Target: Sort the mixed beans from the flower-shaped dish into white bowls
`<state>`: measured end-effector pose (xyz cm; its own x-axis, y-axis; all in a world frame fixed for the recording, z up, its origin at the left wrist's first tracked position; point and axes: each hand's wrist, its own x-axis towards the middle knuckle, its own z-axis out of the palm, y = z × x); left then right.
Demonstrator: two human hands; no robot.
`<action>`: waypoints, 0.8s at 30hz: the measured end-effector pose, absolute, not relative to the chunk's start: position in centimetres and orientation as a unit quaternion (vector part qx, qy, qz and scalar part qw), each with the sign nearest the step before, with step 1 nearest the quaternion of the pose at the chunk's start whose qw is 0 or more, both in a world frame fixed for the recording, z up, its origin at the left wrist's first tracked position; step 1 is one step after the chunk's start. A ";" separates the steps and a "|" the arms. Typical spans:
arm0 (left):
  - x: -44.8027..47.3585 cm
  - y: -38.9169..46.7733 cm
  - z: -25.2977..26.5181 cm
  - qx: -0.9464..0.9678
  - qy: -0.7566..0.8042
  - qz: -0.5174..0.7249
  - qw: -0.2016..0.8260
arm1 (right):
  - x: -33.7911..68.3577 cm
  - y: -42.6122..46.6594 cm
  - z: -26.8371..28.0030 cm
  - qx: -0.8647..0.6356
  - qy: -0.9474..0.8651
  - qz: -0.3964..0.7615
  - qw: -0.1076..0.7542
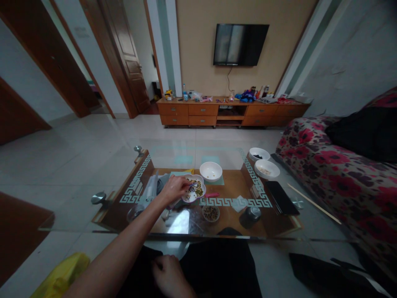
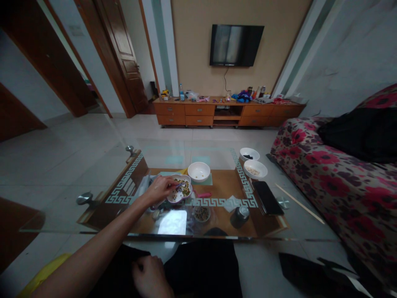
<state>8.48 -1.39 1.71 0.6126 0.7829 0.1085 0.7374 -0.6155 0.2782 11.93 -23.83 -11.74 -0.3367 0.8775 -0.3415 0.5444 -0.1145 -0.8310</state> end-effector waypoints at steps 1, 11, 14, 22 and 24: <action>8.4 -1.1 1.7 0.888 0.428 0.125 0.114 | 12.0 -23.7 -11.8 -0.553 -0.645 0.500 0.169; 11.8 -0.3 2.2 0.851 0.462 0.226 0.103 | 13.4 -23.3 -11.9 -0.570 -0.629 0.496 0.183; 13.2 -0.3 1.9 0.874 0.443 0.180 0.083 | 13.9 -23.2 -12.0 -0.574 -0.614 0.507 0.193; 10.7 -0.1 1.9 0.877 0.447 0.163 0.072 | 13.4 -23.3 -12.5 -0.564 -0.628 0.499 0.196; 9.2 -0.1 2.0 0.869 0.464 0.152 0.074 | 12.9 -23.4 -12.5 -0.565 -0.638 0.487 0.188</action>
<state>9.22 -0.09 1.97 0.5226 0.8298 0.1956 0.7846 -0.5579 0.2704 12.95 -23.38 -12.55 -0.2902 0.9051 -0.3108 0.5387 -0.1140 -0.8348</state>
